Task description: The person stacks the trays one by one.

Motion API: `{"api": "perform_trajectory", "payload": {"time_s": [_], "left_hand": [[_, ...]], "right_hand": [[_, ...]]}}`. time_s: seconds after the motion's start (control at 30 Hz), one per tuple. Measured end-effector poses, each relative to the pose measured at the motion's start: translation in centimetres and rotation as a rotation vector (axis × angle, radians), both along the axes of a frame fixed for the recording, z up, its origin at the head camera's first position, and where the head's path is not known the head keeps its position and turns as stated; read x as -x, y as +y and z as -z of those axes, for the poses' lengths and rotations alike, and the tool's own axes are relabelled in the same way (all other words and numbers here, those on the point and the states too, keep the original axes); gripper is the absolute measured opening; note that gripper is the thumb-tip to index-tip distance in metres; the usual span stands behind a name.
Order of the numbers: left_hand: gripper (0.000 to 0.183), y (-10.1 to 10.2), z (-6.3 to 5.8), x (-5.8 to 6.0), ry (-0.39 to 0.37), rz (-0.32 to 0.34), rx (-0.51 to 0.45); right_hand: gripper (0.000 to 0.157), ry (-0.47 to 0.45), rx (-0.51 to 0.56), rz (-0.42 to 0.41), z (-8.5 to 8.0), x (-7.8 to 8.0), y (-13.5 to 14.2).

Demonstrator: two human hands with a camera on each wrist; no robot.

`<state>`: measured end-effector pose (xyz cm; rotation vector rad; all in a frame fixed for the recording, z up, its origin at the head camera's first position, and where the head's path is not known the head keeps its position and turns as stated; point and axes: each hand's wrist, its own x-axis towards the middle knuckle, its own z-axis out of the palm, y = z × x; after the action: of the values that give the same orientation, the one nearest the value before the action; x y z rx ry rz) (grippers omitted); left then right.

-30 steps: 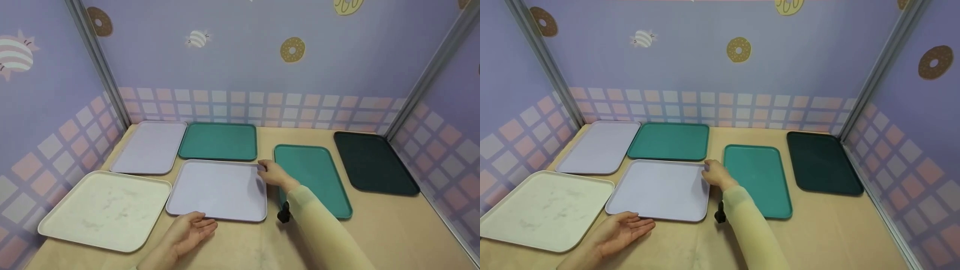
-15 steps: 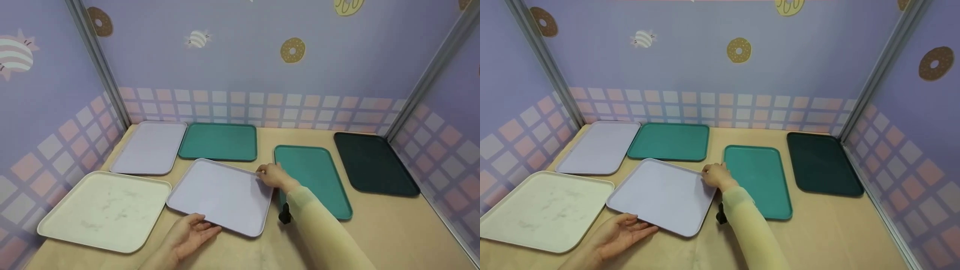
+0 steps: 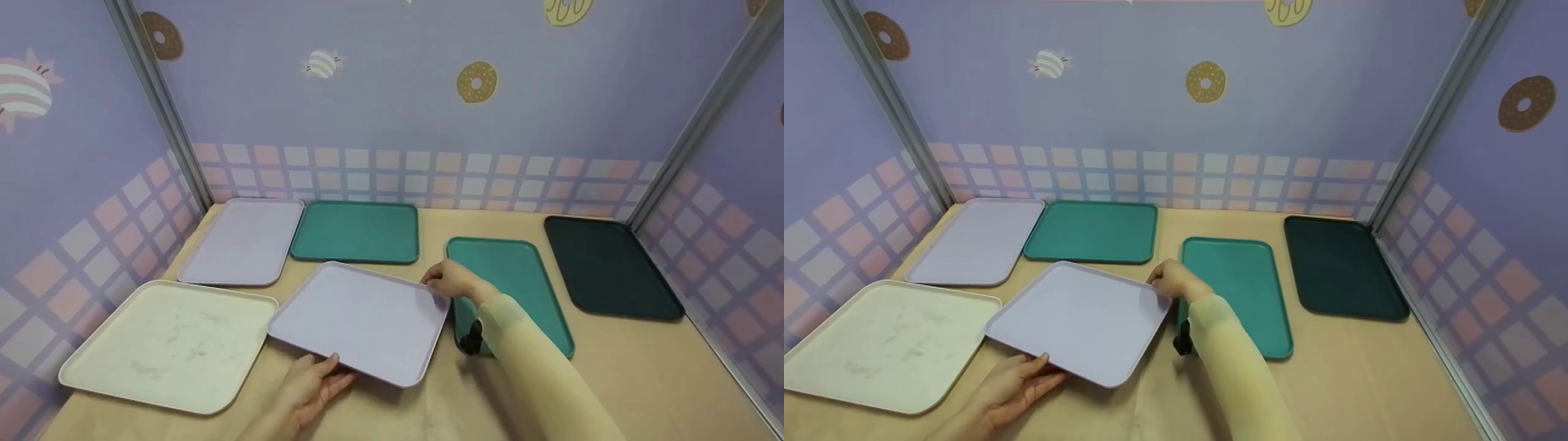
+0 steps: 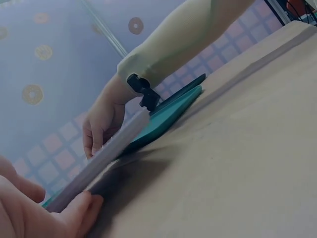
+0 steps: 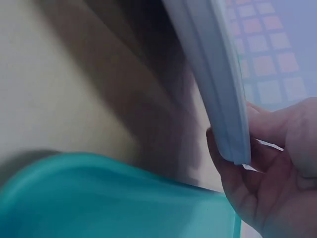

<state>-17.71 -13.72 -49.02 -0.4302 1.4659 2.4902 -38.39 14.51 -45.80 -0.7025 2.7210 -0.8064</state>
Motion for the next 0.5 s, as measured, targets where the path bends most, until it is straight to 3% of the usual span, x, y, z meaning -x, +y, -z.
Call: {"api": "perform_trajectory", "payload": {"time_s": [0.13,0.27,0.5], "left_hand": [[0.067,0.4,0.3,-0.2,-0.01,-0.034,-0.003],[0.078,0.6,0.2,-0.1,-0.007,-0.016,-0.003],[0.079,0.8,-0.4,1.8,0.06,-0.002,0.031]], "right_hand": [[0.025,-0.036,0.025,-0.013,-0.1,0.0,0.3],[0.025,-0.115,0.117,0.052,-0.3,0.2,0.6],[0.025,-0.182,0.226,0.193,-0.7,0.8,0.9]]}}
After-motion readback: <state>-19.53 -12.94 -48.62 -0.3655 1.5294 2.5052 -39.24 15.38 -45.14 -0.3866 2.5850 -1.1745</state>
